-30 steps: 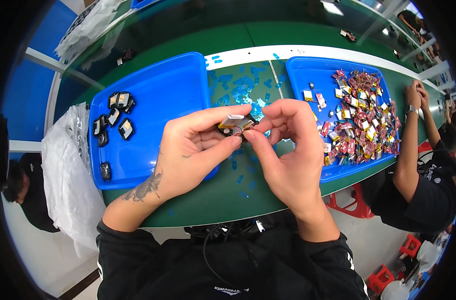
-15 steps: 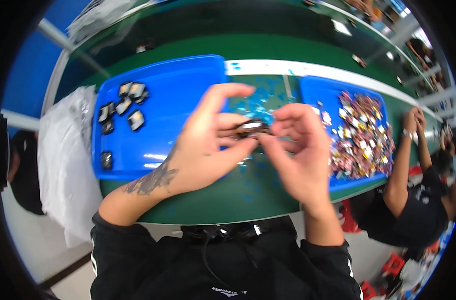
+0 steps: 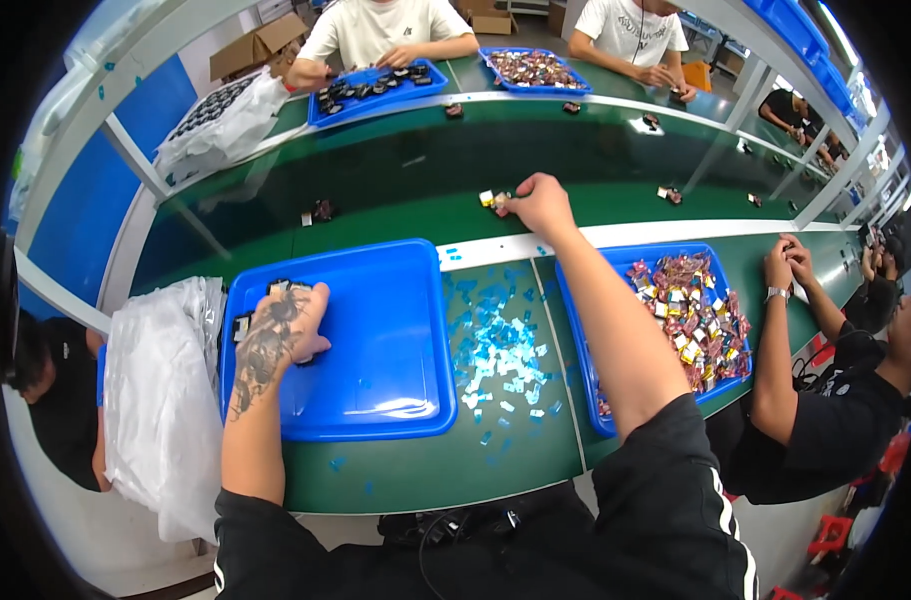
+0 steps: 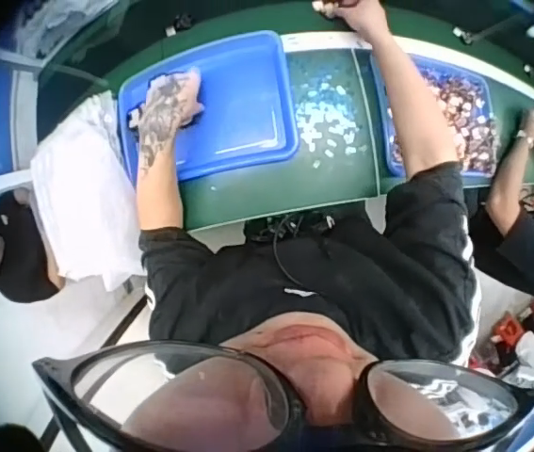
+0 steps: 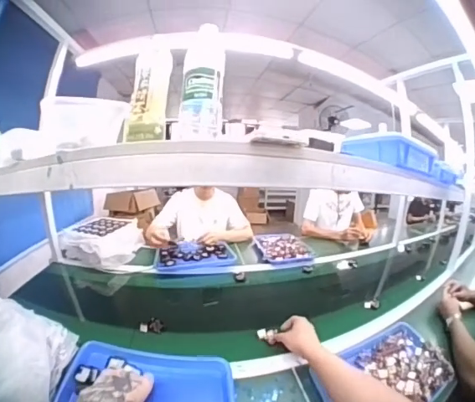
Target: Assembling small electronic components by placing small colored parts into black plastic housings.
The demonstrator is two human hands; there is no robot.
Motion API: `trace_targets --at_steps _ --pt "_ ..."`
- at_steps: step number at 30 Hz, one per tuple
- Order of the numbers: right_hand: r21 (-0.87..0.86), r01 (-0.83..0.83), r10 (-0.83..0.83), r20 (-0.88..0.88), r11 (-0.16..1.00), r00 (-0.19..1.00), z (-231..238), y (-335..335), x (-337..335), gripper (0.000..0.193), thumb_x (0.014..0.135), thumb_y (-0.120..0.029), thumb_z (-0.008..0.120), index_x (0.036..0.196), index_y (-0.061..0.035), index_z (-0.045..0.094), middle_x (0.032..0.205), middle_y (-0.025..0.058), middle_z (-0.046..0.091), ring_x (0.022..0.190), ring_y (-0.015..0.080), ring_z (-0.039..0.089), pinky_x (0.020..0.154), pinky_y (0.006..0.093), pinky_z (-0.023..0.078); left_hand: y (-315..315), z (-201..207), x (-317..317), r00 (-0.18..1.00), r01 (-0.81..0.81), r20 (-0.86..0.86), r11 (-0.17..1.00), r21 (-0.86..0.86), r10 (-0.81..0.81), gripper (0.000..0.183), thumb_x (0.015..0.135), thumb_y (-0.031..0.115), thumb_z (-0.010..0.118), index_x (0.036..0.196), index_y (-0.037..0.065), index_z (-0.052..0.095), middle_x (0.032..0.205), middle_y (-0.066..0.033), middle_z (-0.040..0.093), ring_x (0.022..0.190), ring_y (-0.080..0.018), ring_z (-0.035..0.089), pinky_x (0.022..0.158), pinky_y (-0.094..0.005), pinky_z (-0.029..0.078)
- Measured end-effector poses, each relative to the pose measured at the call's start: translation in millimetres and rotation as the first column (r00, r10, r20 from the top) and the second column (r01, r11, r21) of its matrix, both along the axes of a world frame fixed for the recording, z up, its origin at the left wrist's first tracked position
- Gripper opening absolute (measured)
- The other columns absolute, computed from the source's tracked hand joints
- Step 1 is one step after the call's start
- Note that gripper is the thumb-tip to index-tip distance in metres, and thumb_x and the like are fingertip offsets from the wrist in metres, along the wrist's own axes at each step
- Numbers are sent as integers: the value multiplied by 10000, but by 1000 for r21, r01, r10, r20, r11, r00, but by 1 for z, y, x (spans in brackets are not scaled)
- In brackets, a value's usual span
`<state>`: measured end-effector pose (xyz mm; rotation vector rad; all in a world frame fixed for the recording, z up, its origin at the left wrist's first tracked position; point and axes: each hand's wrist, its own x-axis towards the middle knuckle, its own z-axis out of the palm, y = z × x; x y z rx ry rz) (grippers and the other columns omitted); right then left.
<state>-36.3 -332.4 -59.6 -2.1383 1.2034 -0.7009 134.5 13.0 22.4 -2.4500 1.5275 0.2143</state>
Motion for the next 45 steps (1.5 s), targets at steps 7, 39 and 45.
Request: trace_targets --at_steps 7,39,45 --pt "-212 -50 44 -33 976 998 35 9 -29 251 791 -218 742 945 -33 672 804 110 684 773 259 679 721 372 532 11 28 1 980 -63 -190 998 -24 57 443 760 322 770 1043 38 582 1043 -147 672 1061 -314 630 907 -426 488" --pt "-4 -276 247 463 961 851 89 186 -147 135 798 39 738 904 20 658 818 37 662 657 28 575 585 167 440 -49 -10 -113 -174 -510 -902 820 -261 -395 354 936 5 480 1262 75 598 967 -86 629 614 -85 555 554 -209 453" --pt "215 -439 190 678 872 710 80 208 -133 120 819 31 732 908 24 653 851 35 662 705 38 583 611 165 446 -43 -6 -131 369 -250 -655 609 -753 -659 236 791 145 768 1015 84 731 899 -74 581 700 -153 564 628 -250 459"
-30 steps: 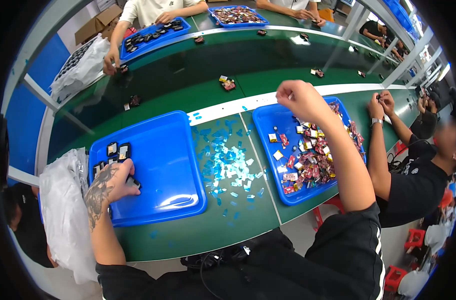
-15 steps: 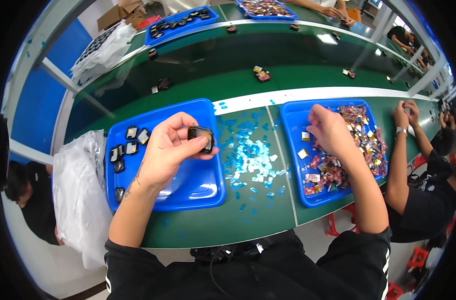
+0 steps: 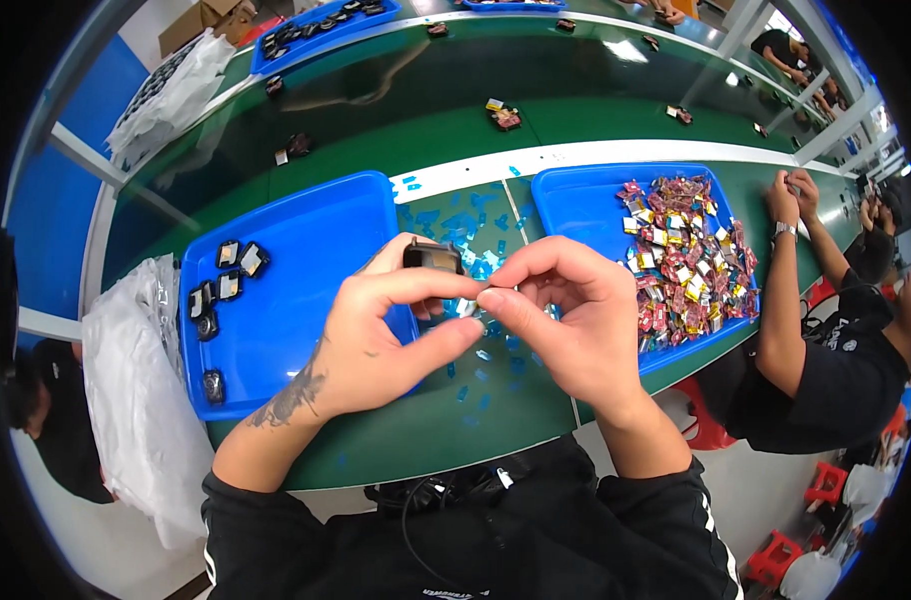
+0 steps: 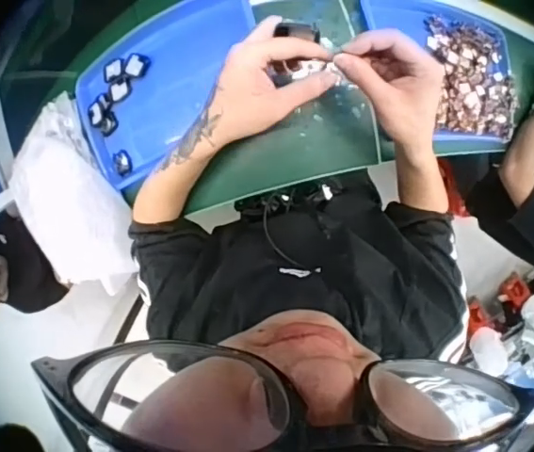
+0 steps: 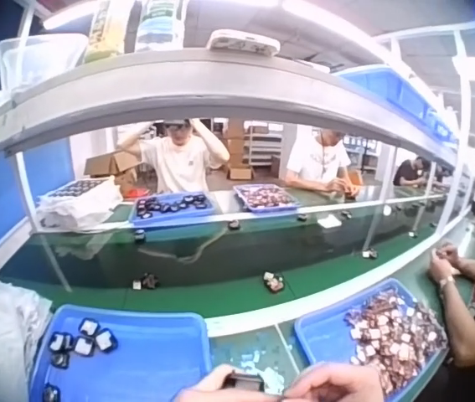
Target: Assembling small electronic components by placing small colored parts into black plastic housings.
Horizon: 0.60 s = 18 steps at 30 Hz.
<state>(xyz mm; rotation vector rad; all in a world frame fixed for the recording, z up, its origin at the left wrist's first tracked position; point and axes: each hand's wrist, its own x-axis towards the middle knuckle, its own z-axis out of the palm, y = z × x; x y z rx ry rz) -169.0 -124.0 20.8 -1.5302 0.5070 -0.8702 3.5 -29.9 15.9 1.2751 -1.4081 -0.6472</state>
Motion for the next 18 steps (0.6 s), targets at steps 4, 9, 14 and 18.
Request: trace_targets --at_steps 4,9,14,18 --pt "83 -68 65 45 994 997 0 2 5 104 834 37 713 917 28 651 868 48 662 729 54 595 624 176 460 4 4 1 998 -37 -48 995 88 42 156 778 67 788 929 55 746 953 -47 587 757 -82 534 598 -212 432" --pt "253 -97 86 54 963 995 -1 8 8 64 872 -2 680 918 35 655 847 54 667 730 70 604 646 200 479 7 3 1 1000 -29 11 996 83 28 141 776 57 788 907 47 736 931 -33 586 646 -49 467 546 -210 385" --pt "231 -98 107 -27 968 994 1 0 1 89 900 -52 658 904 36 664 829 36 661 701 63 584 630 198 464 3 -2 2 996 -58 61 998 8 58 135 764 57 794 880 40 728 917 -38 597 612 -48 456 526 -210 376" --pt "165 -192 221 -177 967 959 9 -9 -4 104 926 -77 626 890 19 640 776 -4 608 661 37 514 590 195 417 5 -1 3 989 -46 138 999 -1 46 135 764 54 792 884 39 729 912 -42 599 622 -56 479 530 -213 390"
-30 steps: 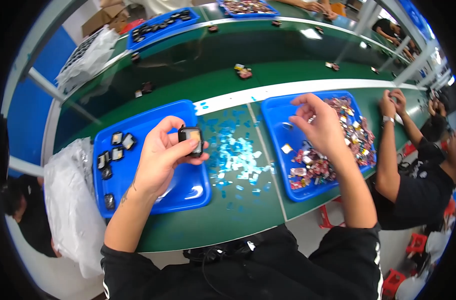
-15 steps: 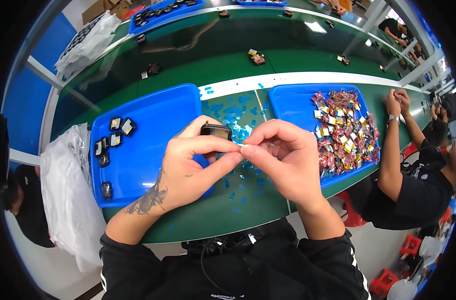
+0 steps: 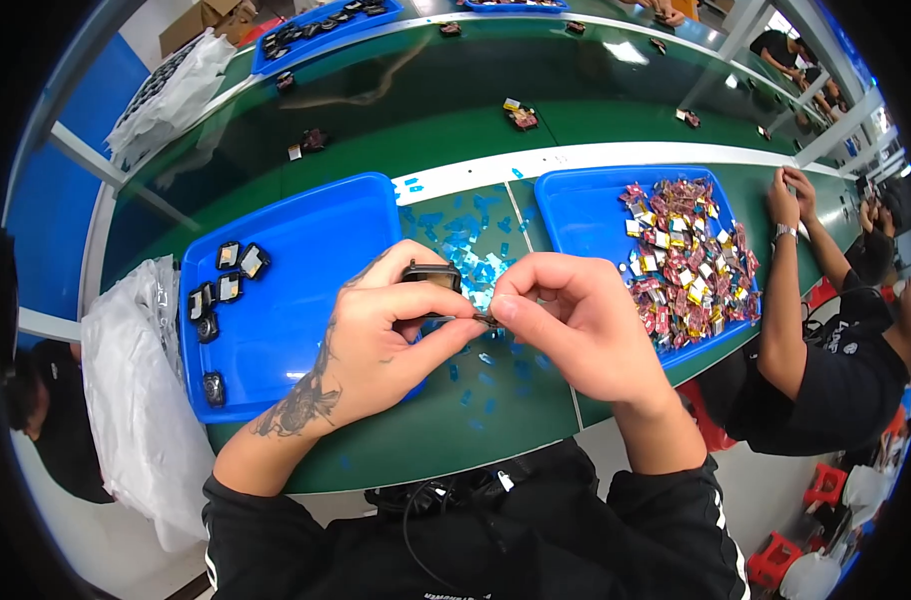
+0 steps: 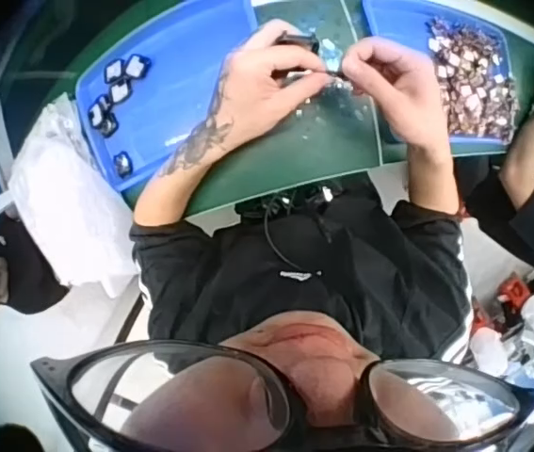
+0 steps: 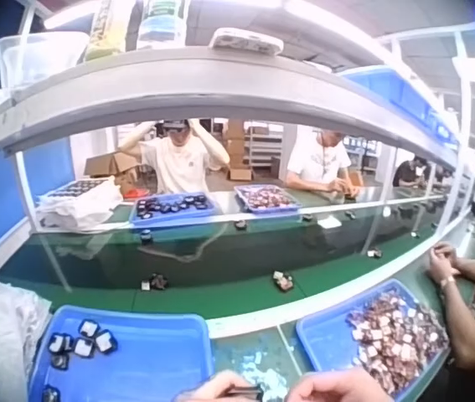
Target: Assembling small electronic components by placing small colored parts into black plastic housings.
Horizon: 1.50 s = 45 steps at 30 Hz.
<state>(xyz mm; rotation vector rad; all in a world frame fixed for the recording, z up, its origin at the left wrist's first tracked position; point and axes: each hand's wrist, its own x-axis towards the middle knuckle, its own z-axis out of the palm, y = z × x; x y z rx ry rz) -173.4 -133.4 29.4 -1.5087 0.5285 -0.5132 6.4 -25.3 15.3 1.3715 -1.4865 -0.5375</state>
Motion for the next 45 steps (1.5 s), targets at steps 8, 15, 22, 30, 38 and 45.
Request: trace_targets --at_steps 8,15,22,30,38,45 --pt "163 -188 200 -59 968 978 -6 -9 6 209 1008 -199 507 886 -36 554 740 -46 495 681 32 467 616 215 414 -4 0 1 981 -13 192 991 -137 39 177 725 37 799 887 50 728 902 -94 598 778 -216 631 608 -289 508" --pt "-468 80 -177 -168 880 970 -18 0 16 123 979 -99 524 882 -26 505 758 72 573 647 227 553 614 308 461 -5 -11 -1 851 -21 489 943 -332 191 216 680 50 819 876 80 731 894 -89 589 740 -223 629 596 -310 517" --pt "-747 56 -231 -132 663 964 -30 -4 4 216 897 -13 608 1111 -9 638 868 117 643 772 272 650 708 314 522 -6 -15 -4 974 -91 -204 995 34 96 128 777 19 763 900 18 725 901 -65 596 765 -135 604 633 -237 488" --pt "-364 279 -215 207 889 954 -25 9 14 129 878 32 636 1004 26 662 917 82 671 862 128 646 755 249 518 -3 -16 -5 860 99 -509 992 82 -44 294 879 -37 633 1171 -18 659 1013 -46 581 852 -79 552 703 -205 473" --pt "-669 160 -186 33 726 982 -5 16 23 147 825 58 653 964 12 666 840 112 666 709 191 635 646 284 501 -7 -12 1 685 147 -727 987 64 -55 599 943 -16 488 1505 19 283 1294 -120 578 1086 -121 569 830 -243 479" --pt "-774 200 -294 19 600 956 -5 16 32 209 773 57 698 966 -20 679 791 90 663 602 159 578 550 266 466 -6 -18 -7 663 197 -745 977 78 -74 488 941 -57 499 1418 -39 394 1391 -138 497 1241 -185 527 1002 -304 457"
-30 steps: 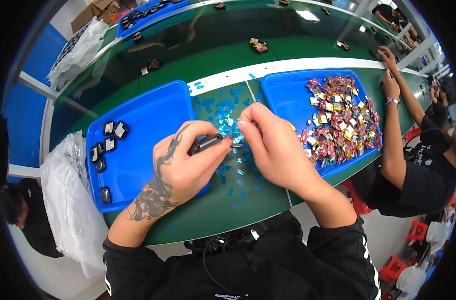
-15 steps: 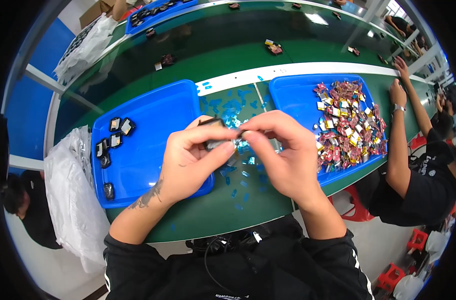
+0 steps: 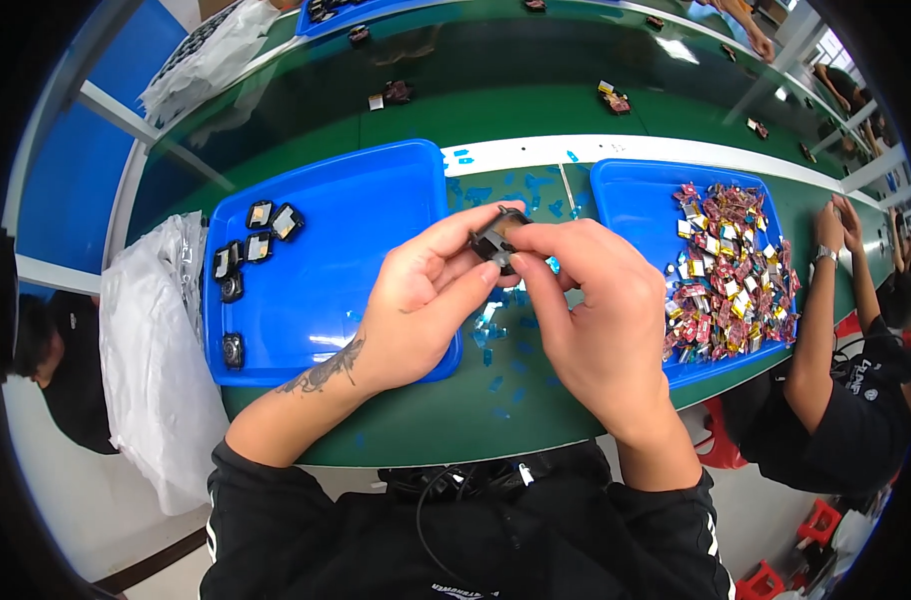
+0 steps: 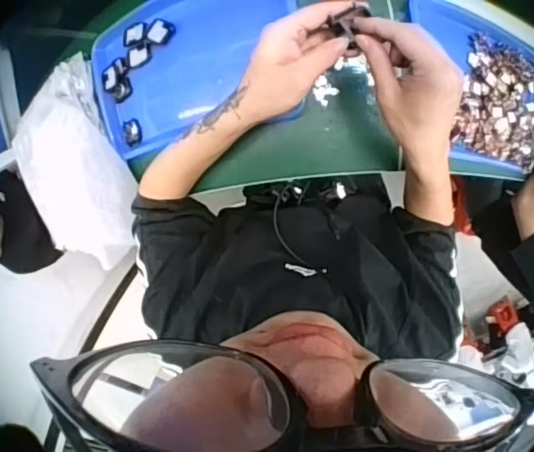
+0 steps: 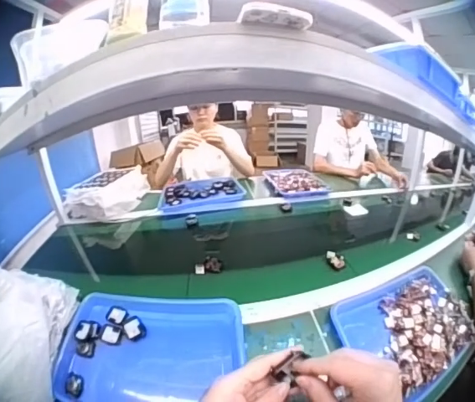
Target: Assembling small electronic components by placing small colored parts into black plastic housings.
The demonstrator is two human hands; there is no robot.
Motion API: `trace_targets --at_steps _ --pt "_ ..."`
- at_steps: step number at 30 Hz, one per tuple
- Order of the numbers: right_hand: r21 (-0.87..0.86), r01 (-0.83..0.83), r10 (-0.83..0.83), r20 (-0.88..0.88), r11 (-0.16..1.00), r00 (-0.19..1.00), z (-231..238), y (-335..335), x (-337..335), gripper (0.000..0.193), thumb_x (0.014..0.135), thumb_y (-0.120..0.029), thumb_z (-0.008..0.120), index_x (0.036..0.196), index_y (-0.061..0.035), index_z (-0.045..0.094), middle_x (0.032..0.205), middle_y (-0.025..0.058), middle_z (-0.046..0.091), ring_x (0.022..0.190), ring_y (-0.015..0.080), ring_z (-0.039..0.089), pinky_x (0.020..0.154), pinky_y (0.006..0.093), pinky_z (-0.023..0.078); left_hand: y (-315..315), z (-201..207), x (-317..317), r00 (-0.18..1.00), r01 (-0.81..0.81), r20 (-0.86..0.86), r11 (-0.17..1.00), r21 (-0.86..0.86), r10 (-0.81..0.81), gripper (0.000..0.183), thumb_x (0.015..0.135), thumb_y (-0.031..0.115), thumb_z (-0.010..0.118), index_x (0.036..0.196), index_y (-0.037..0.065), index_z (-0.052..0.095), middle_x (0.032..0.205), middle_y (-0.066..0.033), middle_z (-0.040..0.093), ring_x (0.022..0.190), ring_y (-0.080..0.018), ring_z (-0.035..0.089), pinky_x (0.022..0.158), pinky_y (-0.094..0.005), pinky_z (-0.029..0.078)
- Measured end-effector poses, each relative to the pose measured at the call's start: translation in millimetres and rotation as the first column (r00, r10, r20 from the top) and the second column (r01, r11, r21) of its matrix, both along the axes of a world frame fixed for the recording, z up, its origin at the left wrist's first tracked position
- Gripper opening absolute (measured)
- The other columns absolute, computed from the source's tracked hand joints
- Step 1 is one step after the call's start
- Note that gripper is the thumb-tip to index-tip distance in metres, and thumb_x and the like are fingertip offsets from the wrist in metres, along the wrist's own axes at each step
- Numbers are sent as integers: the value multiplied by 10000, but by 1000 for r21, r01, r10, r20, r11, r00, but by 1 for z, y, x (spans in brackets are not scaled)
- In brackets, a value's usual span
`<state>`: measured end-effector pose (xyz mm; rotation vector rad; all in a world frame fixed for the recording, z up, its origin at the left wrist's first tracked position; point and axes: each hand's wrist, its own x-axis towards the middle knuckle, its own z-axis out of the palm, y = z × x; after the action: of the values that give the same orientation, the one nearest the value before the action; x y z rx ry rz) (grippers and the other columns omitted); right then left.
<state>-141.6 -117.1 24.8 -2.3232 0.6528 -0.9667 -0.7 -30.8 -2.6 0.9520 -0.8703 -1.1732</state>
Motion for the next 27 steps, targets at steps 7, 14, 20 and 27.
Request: trace_targets --at_steps 7,14,20,27 --pt "143 28 -26 -18 989 1000 5 3 1 117 779 40 698 871 -30 681 775 55 684 533 133 519 502 253 425 2 4 6 999 47 -6 998 51 -47 450 957 -21 520 1391 -58 412 1324 -144 554 1131 -192 610 981 -335 506" --pt "197 10 -10 2 980 1000 2 2 3 97 792 22 692 876 -25 687 767 56 683 545 148 537 514 261 439 3 -1 5 996 43 73 994 103 -51 456 952 -22 529 1392 -55 414 1292 -139 578 1093 -195 633 942 -324 534" --pt "125 1 8 -72 992 997 5 -1 4 75 781 13 693 841 -29 675 754 53 679 552 147 546 507 261 426 5 -4 1 996 -4 85 1000 12 3 452 949 -34 521 1388 -54 417 1316 -153 555 1087 -210 635 878 -337 582" --pt "91 37 -29 -92 995 995 9 -5 -1 173 711 32 732 789 -35 593 654 15 543 583 113 538 509 247 399 3 5 3 993 101 56 995 25 -102 424 972 -11 476 1391 -41 418 1326 -152 537 1144 -212 599 866 -346 592"
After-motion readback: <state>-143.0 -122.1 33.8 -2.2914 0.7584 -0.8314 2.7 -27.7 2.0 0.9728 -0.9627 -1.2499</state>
